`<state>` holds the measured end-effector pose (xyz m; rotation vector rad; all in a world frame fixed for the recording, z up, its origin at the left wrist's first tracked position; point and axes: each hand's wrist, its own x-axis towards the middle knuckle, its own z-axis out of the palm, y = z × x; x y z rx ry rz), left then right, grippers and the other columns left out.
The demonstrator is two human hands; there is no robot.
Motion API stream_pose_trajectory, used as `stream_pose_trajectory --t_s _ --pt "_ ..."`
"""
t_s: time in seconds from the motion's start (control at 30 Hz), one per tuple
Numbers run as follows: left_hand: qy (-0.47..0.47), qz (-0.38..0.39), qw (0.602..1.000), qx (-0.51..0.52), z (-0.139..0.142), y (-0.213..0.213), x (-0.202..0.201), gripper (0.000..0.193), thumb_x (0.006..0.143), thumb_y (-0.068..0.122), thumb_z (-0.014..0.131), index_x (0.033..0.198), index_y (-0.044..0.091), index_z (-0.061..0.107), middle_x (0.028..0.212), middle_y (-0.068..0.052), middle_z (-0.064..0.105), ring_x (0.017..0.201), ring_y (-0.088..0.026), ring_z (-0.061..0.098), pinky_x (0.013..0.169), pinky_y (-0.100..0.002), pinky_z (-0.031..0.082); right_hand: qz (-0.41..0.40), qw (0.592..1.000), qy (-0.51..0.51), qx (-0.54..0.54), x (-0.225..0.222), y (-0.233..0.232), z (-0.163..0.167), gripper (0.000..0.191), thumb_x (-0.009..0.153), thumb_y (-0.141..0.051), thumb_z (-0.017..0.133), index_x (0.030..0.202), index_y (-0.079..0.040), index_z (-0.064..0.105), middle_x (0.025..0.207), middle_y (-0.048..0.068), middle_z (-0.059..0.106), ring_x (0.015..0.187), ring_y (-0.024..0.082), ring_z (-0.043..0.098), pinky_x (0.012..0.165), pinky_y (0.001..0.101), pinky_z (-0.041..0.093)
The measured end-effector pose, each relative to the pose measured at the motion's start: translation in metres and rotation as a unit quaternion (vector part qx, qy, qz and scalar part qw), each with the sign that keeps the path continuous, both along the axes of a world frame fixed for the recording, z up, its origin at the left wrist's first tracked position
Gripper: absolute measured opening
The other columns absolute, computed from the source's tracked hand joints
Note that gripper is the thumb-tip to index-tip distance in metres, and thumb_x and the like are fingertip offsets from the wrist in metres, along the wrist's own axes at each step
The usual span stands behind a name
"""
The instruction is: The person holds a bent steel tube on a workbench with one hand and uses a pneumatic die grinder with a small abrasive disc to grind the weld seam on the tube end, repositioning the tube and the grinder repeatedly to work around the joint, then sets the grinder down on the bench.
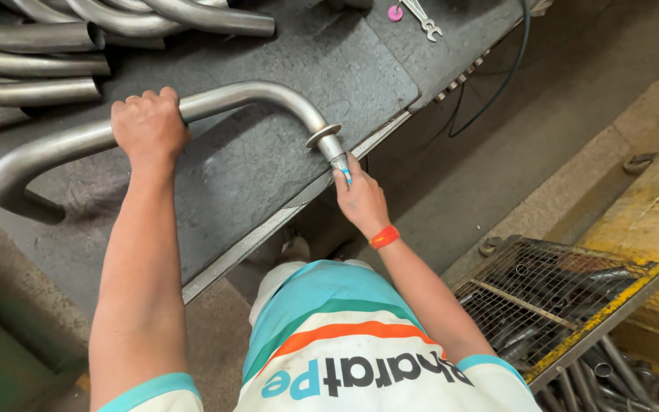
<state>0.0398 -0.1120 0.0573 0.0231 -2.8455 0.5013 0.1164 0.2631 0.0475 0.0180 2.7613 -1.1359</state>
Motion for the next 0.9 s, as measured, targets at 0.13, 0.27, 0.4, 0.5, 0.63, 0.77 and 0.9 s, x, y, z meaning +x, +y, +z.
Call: stream_pose_trajectory --t_s 0.13,0.27,0.4,0.5,0.63,0.77,0.9 --pt "-0.012 0.006 1.000 0.002 0.001 0.002 -0.002 0.012 0.073 0.018 0.074 0.082 0.016 0.066 0.081 -0.006 0.070 0.076 -0.027 0.069 0.067 -0.040 0.046 0.040 0.998 -0.006 0.037 -0.009 0.010 0.006 0.052 0.100 -0.037 0.057 0.142 -0.007 0.053 0.101 0.026 0.072 0.094 0.048 0.068 0.078 0.0531 0.053" --pt "-0.007 0.006 1.000 -0.003 0.002 0.002 -0.001 0.011 0.074 0.017 0.074 0.082 0.016 0.066 0.081 -0.006 0.070 0.076 -0.027 0.069 0.068 -0.040 0.046 0.060 0.997 -0.037 -0.033 -0.015 0.022 0.001 0.052 0.099 -0.036 0.061 0.141 -0.006 0.056 0.089 0.027 0.071 0.090 0.044 0.071 0.079 0.0467 0.055" --pt "-0.001 0.007 1.000 0.001 0.003 0.000 0.002 0.009 0.075 0.018 0.074 0.079 0.015 0.066 0.081 -0.006 0.070 0.078 -0.027 0.069 0.068 -0.040 0.046 0.043 0.990 -0.077 -0.109 -0.014 0.028 -0.013 0.051 0.097 -0.035 0.061 0.139 -0.007 0.060 0.078 0.016 0.069 0.071 0.025 0.069 0.071 0.0378 0.054" --pt "0.001 0.011 1.000 -0.004 0.003 -0.001 0.003 0.008 0.076 0.017 0.074 0.079 0.016 0.066 0.081 -0.005 0.070 0.078 -0.026 0.069 0.068 -0.040 0.046 0.013 0.976 -0.107 -0.190 -0.010 0.026 -0.027 0.050 0.098 -0.035 0.061 0.141 -0.008 0.060 0.074 0.007 0.066 0.065 0.015 0.060 0.065 0.0346 0.051" --pt "0.002 0.010 1.000 0.005 0.005 0.001 0.003 0.013 0.072 0.018 0.075 0.082 0.016 0.066 0.082 -0.005 0.070 0.078 -0.026 0.069 0.068 -0.040 0.046 -0.024 0.968 -0.071 -0.239 0.000 0.018 -0.036 0.051 0.101 -0.034 0.061 0.145 -0.008 0.058 0.079 0.009 0.066 0.066 0.019 0.062 0.065 0.0374 0.052" --pt "-0.001 0.006 1.000 0.005 0.005 0.006 0.004 0.012 0.073 0.019 0.076 0.079 0.016 0.066 0.082 -0.005 0.070 0.077 -0.026 0.069 0.067 -0.040 0.045 -0.014 0.995 0.062 -0.071 0.010 0.007 -0.024 0.053 0.103 -0.033 0.058 0.149 -0.007 0.054 0.096 0.024 0.071 0.086 0.044 0.069 0.072 0.0478 0.054" --pt "0.001 0.004 1.000 0.007 0.004 0.007 0.004 0.014 0.071 0.019 0.076 0.079 0.015 0.066 0.082 -0.006 0.070 0.077 -0.026 0.069 0.067 -0.040 0.046 0.003 1.000 0.013 0.028 0.006 0.005 -0.002 0.054 0.100 -0.035 0.055 0.146 -0.008 0.050 0.100 0.026 0.071 0.089 0.049 0.067 0.074 0.0543 0.052"
